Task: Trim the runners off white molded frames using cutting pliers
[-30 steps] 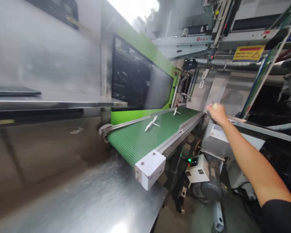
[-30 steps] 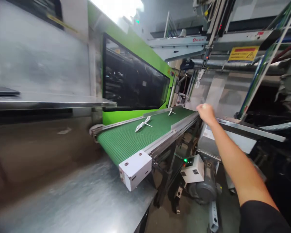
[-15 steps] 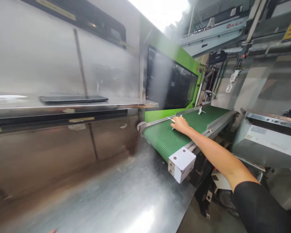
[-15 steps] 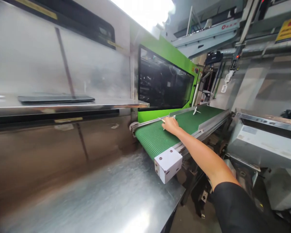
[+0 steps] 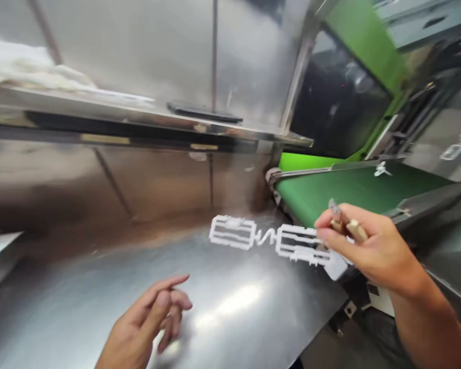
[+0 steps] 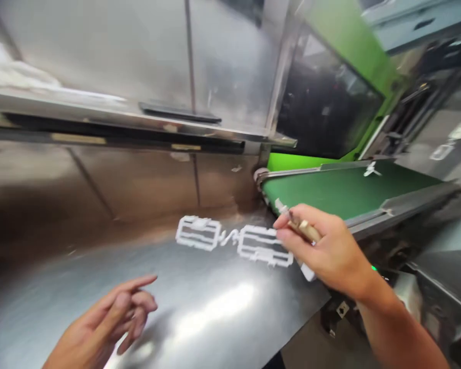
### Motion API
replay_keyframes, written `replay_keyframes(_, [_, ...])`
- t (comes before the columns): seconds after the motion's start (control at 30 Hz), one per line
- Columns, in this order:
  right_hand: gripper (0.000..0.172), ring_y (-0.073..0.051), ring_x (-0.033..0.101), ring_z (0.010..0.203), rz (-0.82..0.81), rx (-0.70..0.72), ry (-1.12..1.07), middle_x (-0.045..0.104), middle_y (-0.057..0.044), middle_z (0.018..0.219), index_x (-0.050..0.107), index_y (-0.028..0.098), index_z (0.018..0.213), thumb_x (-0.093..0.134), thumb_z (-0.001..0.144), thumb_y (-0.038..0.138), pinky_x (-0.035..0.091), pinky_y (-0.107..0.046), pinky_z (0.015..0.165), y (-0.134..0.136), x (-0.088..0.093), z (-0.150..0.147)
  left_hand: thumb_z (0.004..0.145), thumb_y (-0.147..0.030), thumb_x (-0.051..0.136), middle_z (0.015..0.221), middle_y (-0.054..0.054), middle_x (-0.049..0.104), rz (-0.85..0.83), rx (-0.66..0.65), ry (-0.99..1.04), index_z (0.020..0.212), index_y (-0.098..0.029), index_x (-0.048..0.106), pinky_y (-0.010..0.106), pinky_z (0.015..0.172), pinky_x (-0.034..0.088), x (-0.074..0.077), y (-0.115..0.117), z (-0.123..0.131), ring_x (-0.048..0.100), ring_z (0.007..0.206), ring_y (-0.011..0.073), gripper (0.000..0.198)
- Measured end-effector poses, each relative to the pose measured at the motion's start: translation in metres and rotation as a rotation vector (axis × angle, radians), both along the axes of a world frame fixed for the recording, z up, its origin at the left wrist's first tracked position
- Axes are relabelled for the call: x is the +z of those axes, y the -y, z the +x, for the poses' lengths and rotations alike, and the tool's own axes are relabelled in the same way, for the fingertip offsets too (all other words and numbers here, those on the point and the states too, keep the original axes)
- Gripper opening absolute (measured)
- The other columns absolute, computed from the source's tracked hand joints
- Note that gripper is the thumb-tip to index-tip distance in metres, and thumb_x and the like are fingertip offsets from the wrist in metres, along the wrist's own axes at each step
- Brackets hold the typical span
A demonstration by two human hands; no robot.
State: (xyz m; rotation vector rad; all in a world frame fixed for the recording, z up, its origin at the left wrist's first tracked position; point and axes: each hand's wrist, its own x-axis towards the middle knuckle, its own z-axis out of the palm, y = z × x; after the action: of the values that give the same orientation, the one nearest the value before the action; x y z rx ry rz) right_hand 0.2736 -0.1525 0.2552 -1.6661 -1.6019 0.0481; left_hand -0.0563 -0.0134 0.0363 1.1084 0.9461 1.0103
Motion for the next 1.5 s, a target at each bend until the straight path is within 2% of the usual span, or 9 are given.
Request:
replay_keyframes(0.13, [0.016,-0.016,0.056,0.062,-0.198,0.297,-0.288,0.066,-0.001,0.075,0.078,0.026,0.098,0.079,0.101,0.041,0.042,-0.028,0.055,-0.044,-0.062,-0.043,0.085,-0.099,0.07,0.074,0.005,0.069,-0.079,-0.04,0.21,0.14,-0.019,0.062,0.024,0.046,0.043,0.015,-0.012,-0.019,0.053,0.053,0.0179,0.097])
replay_keyframes(0.27, [0.025,-0.015,0.056,0.064,-0.239,0.384,-0.595,0.068,-0.003,0.077,0.078,0.021,0.098,0.089,0.094,0.043,0.043,-0.026,0.056,-0.093,-0.112,-0.054,0.09,-0.076,0.084,0.059,-0.004,0.057,-0.022,0.138,0.195,0.127,-0.019,0.064,0.017,0.046,0.037,0.016,-0.025,-0.034,0.042,0.047,0.0117,0.071])
replay_keyframes(0.33, [0.033,-0.014,0.055,0.063,-0.241,0.395,-0.697,0.067,-0.003,0.076,0.079,0.02,0.103,0.09,0.094,0.05,0.043,-0.025,0.054,-0.106,-0.131,-0.053,0.089,-0.067,0.089,0.056,-0.005,0.054,0.002,0.204,0.145,0.117,-0.019,0.064,0.015,0.045,0.034,0.014,-0.03,-0.038,0.039,0.047,0.0105,0.061])
replay_keyframes(0.47, [0.047,-0.017,0.062,0.071,-0.264,0.418,-0.863,0.066,-0.006,0.08,0.08,0.02,0.111,0.088,0.095,0.064,0.046,-0.024,0.054,-0.116,-0.155,-0.05,0.085,-0.068,0.092,0.056,-0.004,0.056,0.002,0.258,0.092,0.114,-0.023,0.063,0.016,0.044,0.037,0.013,-0.032,-0.037,0.042,0.048,0.012,0.061])
replay_keyframes(0.67, [0.055,-0.017,0.063,0.073,-0.318,0.396,-1.11,0.067,-0.006,0.087,0.074,0.022,0.114,0.091,0.09,0.069,0.047,-0.022,0.055,-0.118,-0.176,-0.043,0.083,-0.07,0.095,0.057,-0.003,0.056,-0.052,0.258,0.046,0.114,-0.026,0.062,0.016,0.042,0.038,0.007,-0.028,-0.03,0.044,0.049,0.0139,0.063])
replay_keyframes(0.87, [0.058,-0.013,0.055,0.066,-0.35,0.357,-1.256,0.058,-0.001,0.079,0.069,0.021,0.108,0.092,0.089,0.072,0.046,-0.02,0.054,-0.116,-0.185,-0.034,0.098,-0.06,0.086,0.059,-0.003,0.058,-0.129,0.152,0.034,0.117,-0.028,0.06,0.016,0.046,0.042,0.006,-0.017,-0.025,0.048,0.048,0.0133,0.045])
replay_keyframes(0.97, [0.059,-0.01,0.048,0.062,-0.334,0.363,-1.29,0.053,0.001,0.075,0.067,0.019,0.101,0.091,0.09,0.071,0.043,-0.019,0.053,-0.118,-0.187,-0.034,0.105,-0.053,0.079,0.059,-0.003,0.057,-0.135,0.127,0.049,0.119,-0.029,0.06,0.016,0.049,0.044,0.008,-0.012,-0.024,0.048,0.047,0.0125,0.034])
replay_keyframes(1.13, [0.058,-0.009,0.046,0.061,-0.339,0.358,-1.315,0.05,0.002,0.073,0.061,0.017,0.091,0.092,0.092,0.067,0.042,-0.018,0.052,-0.124,-0.19,-0.034,0.112,-0.046,0.068,0.056,-0.002,0.056,-0.107,0.12,0.096,0.118,-0.026,0.063,0.017,0.05,0.044,0.008,-0.009,-0.025,0.046,0.047,0.0127,0.022])
replay_keyframes(1.5, [0.058,-0.009,0.045,0.061,-0.371,0.252,-1.318,0.049,0.001,0.074,0.059,0.018,0.089,0.1,0.084,0.059,0.046,-0.018,0.05,-0.127,-0.194,-0.029,0.112,-0.039,0.064,0.057,-0.002,0.062,-0.037,0.015,0.267,0.114,-0.022,0.059,0.015,0.047,0.046,0.007,-0.012,-0.02,0.049,0.043,0.0122,0.018])
